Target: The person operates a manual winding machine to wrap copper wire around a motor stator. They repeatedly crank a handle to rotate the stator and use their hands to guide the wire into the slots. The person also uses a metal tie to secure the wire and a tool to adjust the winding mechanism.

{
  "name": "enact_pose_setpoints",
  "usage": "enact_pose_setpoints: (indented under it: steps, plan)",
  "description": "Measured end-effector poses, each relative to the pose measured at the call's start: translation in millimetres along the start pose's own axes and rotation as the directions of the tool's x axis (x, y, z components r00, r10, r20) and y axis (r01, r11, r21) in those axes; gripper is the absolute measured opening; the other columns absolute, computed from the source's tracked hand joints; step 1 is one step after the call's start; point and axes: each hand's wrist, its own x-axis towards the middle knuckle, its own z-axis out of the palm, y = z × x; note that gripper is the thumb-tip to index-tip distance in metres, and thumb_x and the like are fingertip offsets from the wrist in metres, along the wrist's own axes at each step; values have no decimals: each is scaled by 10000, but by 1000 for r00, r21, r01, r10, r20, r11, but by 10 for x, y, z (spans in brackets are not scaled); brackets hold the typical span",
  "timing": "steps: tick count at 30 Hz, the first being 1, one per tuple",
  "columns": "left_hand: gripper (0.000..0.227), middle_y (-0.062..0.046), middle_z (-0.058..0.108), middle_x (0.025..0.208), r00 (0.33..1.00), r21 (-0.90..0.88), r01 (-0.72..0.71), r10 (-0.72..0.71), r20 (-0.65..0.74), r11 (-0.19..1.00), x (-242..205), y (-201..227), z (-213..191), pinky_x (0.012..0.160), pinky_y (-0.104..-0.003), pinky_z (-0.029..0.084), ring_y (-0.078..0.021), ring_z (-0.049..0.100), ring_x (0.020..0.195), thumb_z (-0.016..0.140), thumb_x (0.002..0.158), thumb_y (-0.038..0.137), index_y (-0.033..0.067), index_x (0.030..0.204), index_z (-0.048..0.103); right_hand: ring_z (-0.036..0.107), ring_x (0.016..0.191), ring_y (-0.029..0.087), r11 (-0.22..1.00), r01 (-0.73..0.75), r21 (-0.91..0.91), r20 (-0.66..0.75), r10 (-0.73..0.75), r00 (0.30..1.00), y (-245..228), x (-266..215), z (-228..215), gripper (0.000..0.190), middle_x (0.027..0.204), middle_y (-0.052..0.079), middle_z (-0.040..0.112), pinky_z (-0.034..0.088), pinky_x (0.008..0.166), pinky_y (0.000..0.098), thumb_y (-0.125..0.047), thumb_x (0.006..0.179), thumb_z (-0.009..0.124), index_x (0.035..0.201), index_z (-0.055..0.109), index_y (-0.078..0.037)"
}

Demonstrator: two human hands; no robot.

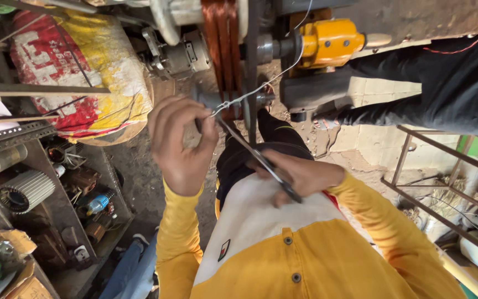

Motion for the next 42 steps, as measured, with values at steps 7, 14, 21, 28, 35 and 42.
enact_pose_setpoints:
  steps: [7,14,21,28,35,42]
  plan:
    - [227,-115,670,1331,915,-554,-132,316,251,822,300,520,929,1081,-333,547,-235,680,1240,716,979,40,69,1178,612,517,1249,229,806,-420,-416,-487,192,852,-160,-1796,-856,1227,1455,103,525,495,886,347,-121,419,963,1507,400,-54]
    - [461,-87,690,1224,783,219,-591,487,387,776,904,1209,3111,873,-447,531,-289,643,1135,695,719,333,118,1127,704,584,983,163,557,-486,-673,-740,-505,444,-135,-2304,-2464,425,1124,75,596,504,922,266,17,985,783,1302,500,4]
    - [285,-71,688,1256,782,-125,-599,611,125,791,287,502,1944,1031,-424,505,-255,631,1232,670,971,168,67,1237,686,589,948,369,-65,-589,-806,-425,-629,651,20,-1934,-3695,455,1075,207,584,495,812,423,7,780,810,1148,545,39]
    - [177,-106,729,1162,952,143,-107,143,-272,984,57,-249,307,1005,-436,545,-320,679,1125,712,1027,74,67,1204,708,666,1031,384,145,-602,-785,-611,-338,716,-228,-1869,-3786,440,1107,219,633,546,880,477,-108,819,824,1162,586,31]
    - [245,-69,789,1097,985,-365,78,-128,-115,928,390,-512,520,795,-266,617,-137,791,957,747,1004,119,49,1236,708,680,948,384,-117,-665,-737,-536,-498,682,-740,-1399,-3091,417,1081,233,703,530,781,460,-201,1025,845,1296,629,30]
    - [312,-80,789,1127,967,-593,34,-176,-184,805,519,-383,694,858,-259,630,-119,767,1011,766,984,62,66,1285,684,672,1218,192,709,290,-642,-466,-662,587,-1307,-260,-1727,394,1345,120,639,580,1069,361,-268,1185,607,1443,566,27]
